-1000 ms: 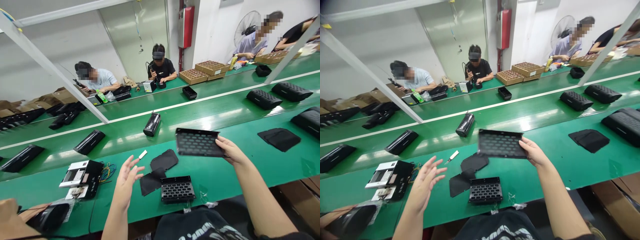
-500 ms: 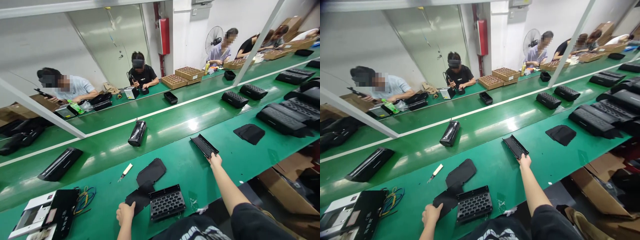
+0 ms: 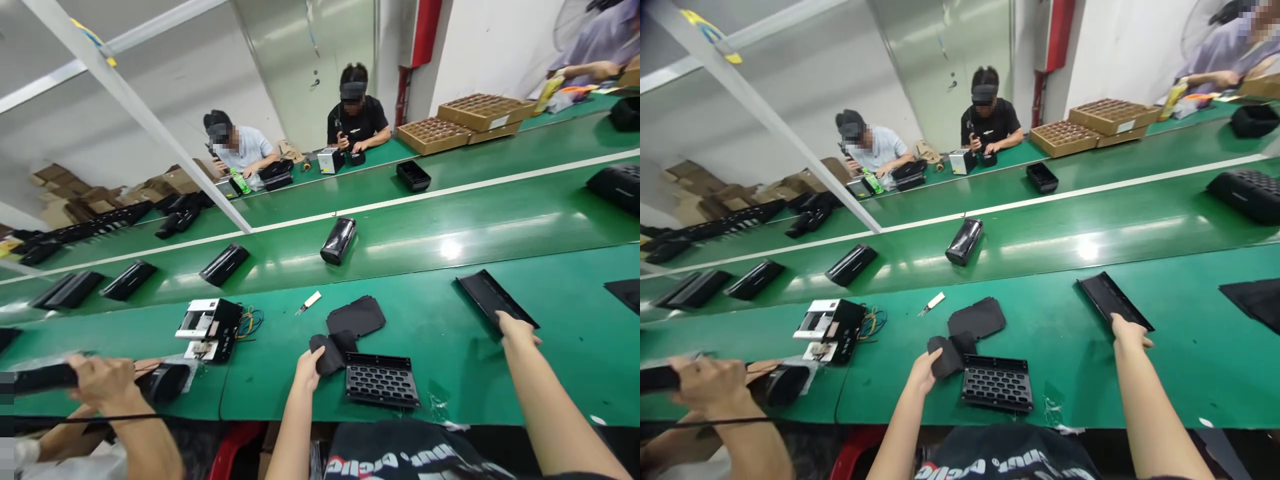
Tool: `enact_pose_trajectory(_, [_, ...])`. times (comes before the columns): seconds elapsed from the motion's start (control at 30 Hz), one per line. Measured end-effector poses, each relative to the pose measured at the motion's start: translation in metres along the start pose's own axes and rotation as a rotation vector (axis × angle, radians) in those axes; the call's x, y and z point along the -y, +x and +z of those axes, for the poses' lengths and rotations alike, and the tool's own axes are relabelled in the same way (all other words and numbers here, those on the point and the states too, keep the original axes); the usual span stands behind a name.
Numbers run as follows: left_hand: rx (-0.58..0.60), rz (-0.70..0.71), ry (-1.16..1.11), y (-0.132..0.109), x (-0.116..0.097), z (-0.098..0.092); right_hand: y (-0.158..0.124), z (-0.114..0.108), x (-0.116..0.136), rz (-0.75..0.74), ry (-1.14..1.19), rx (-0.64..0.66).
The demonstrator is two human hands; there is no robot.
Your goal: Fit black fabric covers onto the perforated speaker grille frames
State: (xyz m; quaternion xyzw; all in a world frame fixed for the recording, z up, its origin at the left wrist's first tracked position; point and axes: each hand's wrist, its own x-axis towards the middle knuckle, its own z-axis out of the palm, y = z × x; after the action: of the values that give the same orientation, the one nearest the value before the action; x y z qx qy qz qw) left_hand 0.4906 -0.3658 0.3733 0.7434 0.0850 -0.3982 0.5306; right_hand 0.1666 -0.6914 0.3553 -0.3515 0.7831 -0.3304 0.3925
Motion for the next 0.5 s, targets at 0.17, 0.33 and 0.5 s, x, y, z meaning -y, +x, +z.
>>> enact_pose_trajectory(0.17, [0.168,0.063,-0.185,-0.014,-0.001,0.015,-0.107,0.054,0.001,-0.430,-0.061,0.396])
enact_pose_trajectory(0.33, [0.167,0.112,-0.203,-0.014,-0.001,0.025,-0.252,0.111,-0.020,-0.926,-0.370,1.235])
enact_pose_trajectory(0.5, [0.164,0.097,-0.262,-0.017,0.003,0.014,-0.296,0.131,-0.036,-0.898,-0.457,1.268])
